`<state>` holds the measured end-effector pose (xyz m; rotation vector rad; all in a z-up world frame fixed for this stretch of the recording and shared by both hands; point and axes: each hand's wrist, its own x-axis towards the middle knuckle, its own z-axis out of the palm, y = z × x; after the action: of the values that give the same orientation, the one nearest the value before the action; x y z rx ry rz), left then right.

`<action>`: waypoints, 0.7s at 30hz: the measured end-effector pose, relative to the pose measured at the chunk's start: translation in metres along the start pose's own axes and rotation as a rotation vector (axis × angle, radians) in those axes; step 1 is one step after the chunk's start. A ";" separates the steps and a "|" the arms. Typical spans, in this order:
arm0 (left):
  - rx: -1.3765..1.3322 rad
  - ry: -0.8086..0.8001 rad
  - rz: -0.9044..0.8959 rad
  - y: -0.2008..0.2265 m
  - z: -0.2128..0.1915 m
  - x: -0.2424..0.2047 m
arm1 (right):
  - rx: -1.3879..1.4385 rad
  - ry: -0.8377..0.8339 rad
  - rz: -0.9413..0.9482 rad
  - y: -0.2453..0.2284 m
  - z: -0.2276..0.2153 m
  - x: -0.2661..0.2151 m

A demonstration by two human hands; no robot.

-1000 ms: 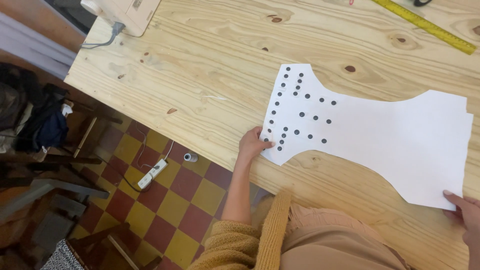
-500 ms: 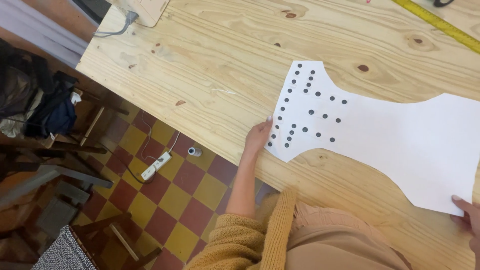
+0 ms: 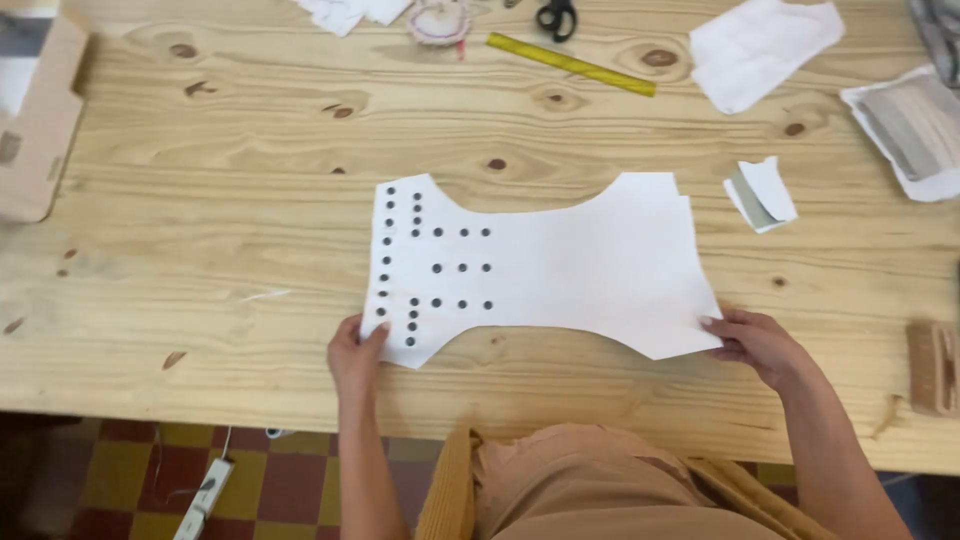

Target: Preparing a sewing pattern by aligning a paper template onto fabric, measuring with a ruler, and folding the materials on a workbench.

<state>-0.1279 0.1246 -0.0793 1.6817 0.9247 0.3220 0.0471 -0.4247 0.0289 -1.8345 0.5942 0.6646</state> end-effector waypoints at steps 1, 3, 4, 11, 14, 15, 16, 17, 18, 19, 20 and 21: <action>-0.064 0.048 -0.016 0.008 -0.007 -0.002 | -0.114 -0.064 0.045 -0.011 0.000 -0.009; 0.055 -0.006 -0.103 0.038 -0.017 -0.009 | -0.134 0.063 0.013 -0.012 -0.009 0.006; 0.176 -0.035 -0.189 0.053 -0.024 -0.012 | -0.164 0.171 -0.027 -0.014 -0.012 0.015; 0.321 -0.011 -0.281 0.089 -0.020 -0.038 | -0.564 0.457 -0.329 -0.020 -0.056 0.166; 0.382 0.023 -0.206 0.076 -0.016 -0.036 | -0.851 0.481 -0.371 -0.019 -0.069 0.209; 0.424 0.059 -0.162 0.076 -0.016 -0.037 | -0.773 0.613 -0.516 -0.015 -0.077 0.225; 0.466 0.095 -0.119 0.074 -0.015 -0.038 | -0.686 0.742 -0.659 -0.011 -0.084 0.240; 0.462 0.105 -0.129 0.075 -0.013 -0.039 | -0.693 0.730 -0.669 -0.035 -0.071 0.208; 0.438 0.139 -0.031 0.075 -0.011 -0.040 | -0.388 0.700 -0.669 -0.057 -0.058 0.175; 0.416 0.171 0.067 0.074 -0.009 -0.042 | -0.084 0.655 -0.651 -0.077 -0.046 0.140; 0.416 0.178 0.055 0.079 -0.002 -0.045 | -0.092 0.644 -0.654 -0.098 -0.033 0.105; 0.340 0.140 0.066 0.086 0.006 -0.045 | 0.168 0.406 -0.602 -0.117 -0.022 0.068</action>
<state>-0.1186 0.0836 0.0086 2.0242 1.0740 0.3443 0.1787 -0.4124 0.0667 -1.8651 0.3089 -0.1579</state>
